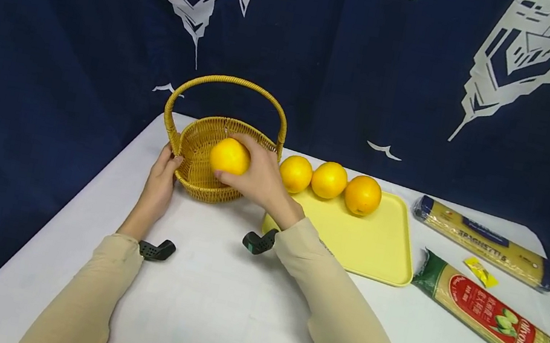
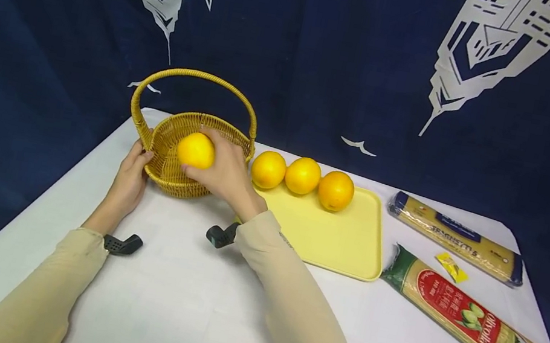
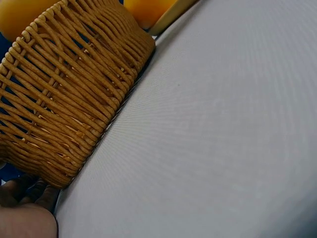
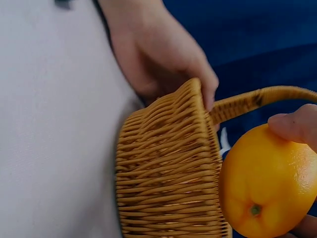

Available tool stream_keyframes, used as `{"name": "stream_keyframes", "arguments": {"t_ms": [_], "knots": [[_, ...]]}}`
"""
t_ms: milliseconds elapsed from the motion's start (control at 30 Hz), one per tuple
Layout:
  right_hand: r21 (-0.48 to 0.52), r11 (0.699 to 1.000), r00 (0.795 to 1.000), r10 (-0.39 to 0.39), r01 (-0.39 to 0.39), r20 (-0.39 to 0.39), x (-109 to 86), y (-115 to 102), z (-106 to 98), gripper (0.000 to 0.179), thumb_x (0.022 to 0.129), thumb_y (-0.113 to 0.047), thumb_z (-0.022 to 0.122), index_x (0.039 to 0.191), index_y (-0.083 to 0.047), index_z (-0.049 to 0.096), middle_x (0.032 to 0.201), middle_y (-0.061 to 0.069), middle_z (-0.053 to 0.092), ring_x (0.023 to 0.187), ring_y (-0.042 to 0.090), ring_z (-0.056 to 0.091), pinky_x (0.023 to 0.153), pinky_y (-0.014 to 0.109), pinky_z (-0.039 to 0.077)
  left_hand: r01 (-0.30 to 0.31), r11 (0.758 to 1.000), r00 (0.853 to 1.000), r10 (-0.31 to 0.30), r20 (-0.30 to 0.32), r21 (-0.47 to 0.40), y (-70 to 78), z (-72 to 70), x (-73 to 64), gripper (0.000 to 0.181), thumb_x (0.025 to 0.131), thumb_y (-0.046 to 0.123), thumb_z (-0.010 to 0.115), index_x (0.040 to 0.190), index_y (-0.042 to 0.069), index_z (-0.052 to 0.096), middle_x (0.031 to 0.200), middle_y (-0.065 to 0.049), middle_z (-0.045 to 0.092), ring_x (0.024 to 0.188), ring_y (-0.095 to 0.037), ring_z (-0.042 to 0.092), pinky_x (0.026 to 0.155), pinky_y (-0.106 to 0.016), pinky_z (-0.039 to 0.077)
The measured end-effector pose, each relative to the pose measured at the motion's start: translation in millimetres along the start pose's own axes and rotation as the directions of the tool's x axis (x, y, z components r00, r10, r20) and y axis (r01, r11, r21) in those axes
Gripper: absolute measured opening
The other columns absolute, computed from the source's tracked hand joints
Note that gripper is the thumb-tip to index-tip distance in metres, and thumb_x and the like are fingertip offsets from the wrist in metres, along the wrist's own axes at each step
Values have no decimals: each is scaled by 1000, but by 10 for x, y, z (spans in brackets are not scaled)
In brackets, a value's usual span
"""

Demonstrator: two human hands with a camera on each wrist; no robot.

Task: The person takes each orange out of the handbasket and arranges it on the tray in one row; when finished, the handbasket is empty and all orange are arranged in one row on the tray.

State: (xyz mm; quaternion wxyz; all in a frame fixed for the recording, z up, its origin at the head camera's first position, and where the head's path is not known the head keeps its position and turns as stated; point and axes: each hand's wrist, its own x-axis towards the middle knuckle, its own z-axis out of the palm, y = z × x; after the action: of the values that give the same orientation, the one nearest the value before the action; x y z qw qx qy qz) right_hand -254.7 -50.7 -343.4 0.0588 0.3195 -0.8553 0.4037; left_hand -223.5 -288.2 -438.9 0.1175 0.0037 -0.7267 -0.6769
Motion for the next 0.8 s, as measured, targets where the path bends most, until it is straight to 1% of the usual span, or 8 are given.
{"name": "stream_keyframes", "arguments": {"t_ms": [133, 200, 333, 500, 633, 800], "knots": [[26, 1000, 999, -8, 10, -45, -111, -76, -104, 73, 81, -34, 86, 146, -14, 59, 141, 3, 67, 114, 22, 68, 97, 40, 57, -3, 1000, 1000, 3, 1, -24, -2, 4, -3, 58, 114, 22, 34, 170, 24, 17, 177, 0, 16, 163, -15, 15, 135, -38, 12], [39, 999, 998, 1, 2, -65, -177, -101, -165, 73, 82, -35, 85, 146, -15, 58, 141, 2, 67, 112, 22, 68, 99, 43, 53, -6, 1000, 1000, 6, -2, -20, 2, 7, -3, 58, 115, 22, 34, 170, 23, 18, 177, 0, 16, 163, -14, 15, 135, -37, 13], [61, 998, 994, 33, -26, -108, -310, -102, -298, 72, 82, -38, 85, 146, -17, 57, 139, 0, 67, 114, 20, 66, 103, 48, 41, -9, 1000, 1000, 9, -8, -17, 14, 2, -1, 58, 114, 23, 35, 170, 23, 18, 177, 2, 17, 162, -13, 15, 135, -36, 13], [66, 996, 985, 75, -66, -154, -462, -21, -482, 72, 82, -38, 86, 144, -18, 58, 131, 0, 71, 114, 20, 65, 103, 49, 36, -4, 1000, 1000, 4, -5, -4, 22, -6, -12, 58, 115, 23, 34, 170, 25, 17, 177, 3, 16, 163, -13, 15, 135, -36, 13], [53, 993, 976, 117, -109, -184, -563, 68, -640, 71, 81, -38, 87, 142, -18, 57, 130, 2, 71, 115, 20, 65, 102, 50, 35, 1, 1000, 1000, -1, -7, 21, 25, -1, -20, 58, 115, 25, 34, 170, 26, 17, 177, 5, 16, 163, -12, 15, 134, -35, 14], [28, 986, 960, 167, -165, -225, -691, 209, -842, 68, 81, -39, 86, 138, -18, 58, 129, 5, 72, 115, 24, 65, 104, 52, 34, 14, 1000, 1000, -14, 1, 0, 25, 12, -19, 59, 115, 25, 34, 171, 23, 15, 177, 4, 14, 163, -12, 12, 135, -35, 12]]}}
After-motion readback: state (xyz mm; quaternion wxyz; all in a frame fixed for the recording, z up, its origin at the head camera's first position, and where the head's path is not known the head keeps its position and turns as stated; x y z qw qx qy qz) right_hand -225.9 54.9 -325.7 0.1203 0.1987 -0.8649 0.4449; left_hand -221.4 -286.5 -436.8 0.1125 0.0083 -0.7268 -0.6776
